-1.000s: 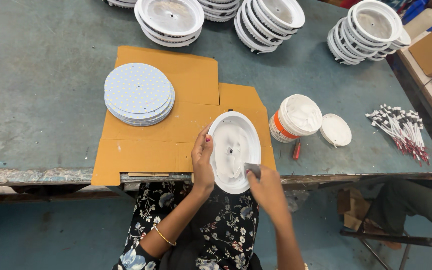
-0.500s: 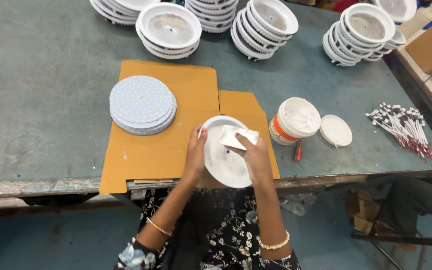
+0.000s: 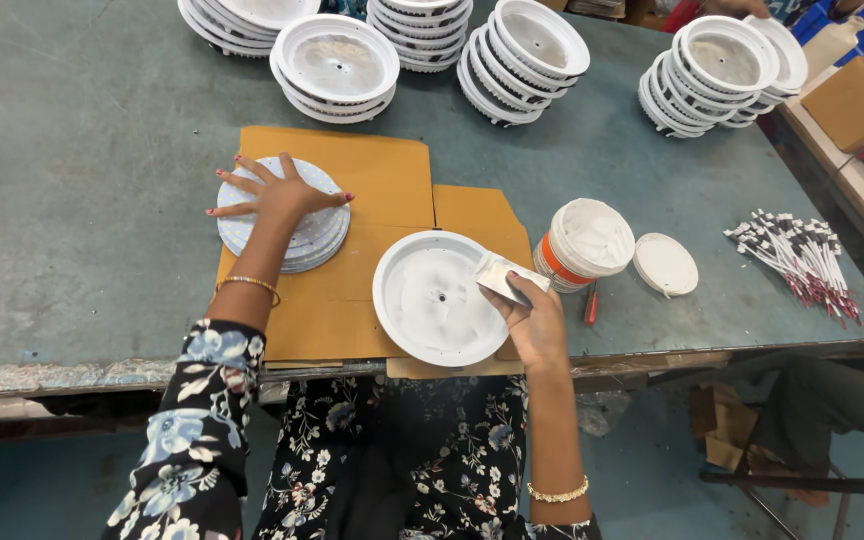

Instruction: The person applies a white paste to the inside of white plastic bowls using a small metal spatula. They repeatedly scoop paste from a container, spread it inside the bowl, and place the finished bowl on a stack.

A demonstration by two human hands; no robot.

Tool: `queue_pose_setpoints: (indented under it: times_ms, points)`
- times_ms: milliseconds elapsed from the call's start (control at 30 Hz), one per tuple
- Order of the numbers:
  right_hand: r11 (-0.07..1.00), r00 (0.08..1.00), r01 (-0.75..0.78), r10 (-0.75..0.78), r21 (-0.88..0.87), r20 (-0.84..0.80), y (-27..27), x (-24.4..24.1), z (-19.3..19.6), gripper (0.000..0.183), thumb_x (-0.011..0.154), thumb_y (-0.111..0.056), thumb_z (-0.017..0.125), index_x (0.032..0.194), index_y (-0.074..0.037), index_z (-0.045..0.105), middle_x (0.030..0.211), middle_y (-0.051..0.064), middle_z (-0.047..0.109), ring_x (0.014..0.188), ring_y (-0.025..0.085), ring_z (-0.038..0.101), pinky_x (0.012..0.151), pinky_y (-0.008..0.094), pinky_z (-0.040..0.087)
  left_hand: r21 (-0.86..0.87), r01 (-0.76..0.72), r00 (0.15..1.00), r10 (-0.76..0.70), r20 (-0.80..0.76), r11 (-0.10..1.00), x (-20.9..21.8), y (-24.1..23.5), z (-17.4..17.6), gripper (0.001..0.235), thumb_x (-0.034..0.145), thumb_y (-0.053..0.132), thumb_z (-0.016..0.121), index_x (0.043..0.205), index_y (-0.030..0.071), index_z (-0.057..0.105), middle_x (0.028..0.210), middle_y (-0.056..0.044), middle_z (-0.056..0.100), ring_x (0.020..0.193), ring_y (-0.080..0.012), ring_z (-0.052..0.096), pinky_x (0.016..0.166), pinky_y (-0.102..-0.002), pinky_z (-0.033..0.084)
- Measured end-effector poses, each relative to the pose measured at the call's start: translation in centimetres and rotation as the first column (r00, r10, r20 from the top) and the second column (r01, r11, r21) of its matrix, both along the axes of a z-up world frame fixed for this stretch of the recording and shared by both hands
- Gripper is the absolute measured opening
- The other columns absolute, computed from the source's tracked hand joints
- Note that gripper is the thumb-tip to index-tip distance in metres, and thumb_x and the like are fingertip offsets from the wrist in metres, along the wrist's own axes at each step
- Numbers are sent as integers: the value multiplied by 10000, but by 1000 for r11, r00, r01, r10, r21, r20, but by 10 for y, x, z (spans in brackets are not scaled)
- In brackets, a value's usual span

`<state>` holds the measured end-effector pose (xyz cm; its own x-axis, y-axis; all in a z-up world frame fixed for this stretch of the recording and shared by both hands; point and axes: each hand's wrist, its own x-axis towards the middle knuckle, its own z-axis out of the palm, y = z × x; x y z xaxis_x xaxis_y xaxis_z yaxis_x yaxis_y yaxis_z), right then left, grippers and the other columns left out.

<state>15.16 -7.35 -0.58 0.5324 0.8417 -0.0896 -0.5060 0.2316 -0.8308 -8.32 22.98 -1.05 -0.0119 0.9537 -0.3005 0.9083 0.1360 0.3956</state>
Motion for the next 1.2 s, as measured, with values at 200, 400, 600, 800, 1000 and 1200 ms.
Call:
queue_pose_setpoints:
  times_ms: [200,400,600,800,1000,1200]
  points:
    - [1000,1000,0,0,-1,8,-3,0,2,359,928,-7,578,1213,202,522,1226,285,645,1120,358,689,955,450,552,-65,31,999,-32,-12,997,-2,8,8,1362,483,677,901,1621,352,227,1696,-242,-72,1445,-642,-218,892,-981,24]
    - [1000,1000,19,-19,13,-6,-12,3,9,372,934,-12,553,1223,216,499,1247,306,632,1133,377,687,959,459,547,82,59,983,-72,169,995,-10,-1,42,1339,542,706,850,1642,297,206,1678,-274,-26,1464,-659,-129,874,-989,85]
    - [998,1000,-15,14,59,19,-19,-14,30,330,949,-40,516,1213,156,488,1218,267,638,1126,373,677,956,504,542,119,234,445,-215,869,965,-31,-49,71,1196,666,775,726,1649,285,254,1621,-140,352,1375,-520,384,894,-768,438]
    - [948,989,82,-116,308,91,-25,-76,46,281,1027,-81,522,1267,65,515,1221,173,625,1150,308,652,1045,531,548,-46,456,-598,344,724,889,-12,-193,31,816,906,699,538,1460,106,451,1364,-168,590,1224,-360,621,1075,-606,490]
    - [886,921,275,-354,374,162,-31,-129,27,303,1068,-154,504,1294,48,527,1240,140,574,1189,219,571,1068,386,452,-174,447,-690,462,558,878,12,-252,14,903,899,747,512,1489,66,453,1432,-172,580,1283,-329,573,1093,-506,457]
    - [887,875,274,-390,372,286,-36,-124,14,309,1072,-179,526,1276,52,548,1216,116,598,1169,174,561,1074,325,422,-170,589,-598,567,567,791,8,-262,8,922,870,763,546,1514,110,448,1463,-124,540,1322,-300,534,1106,-498,448]
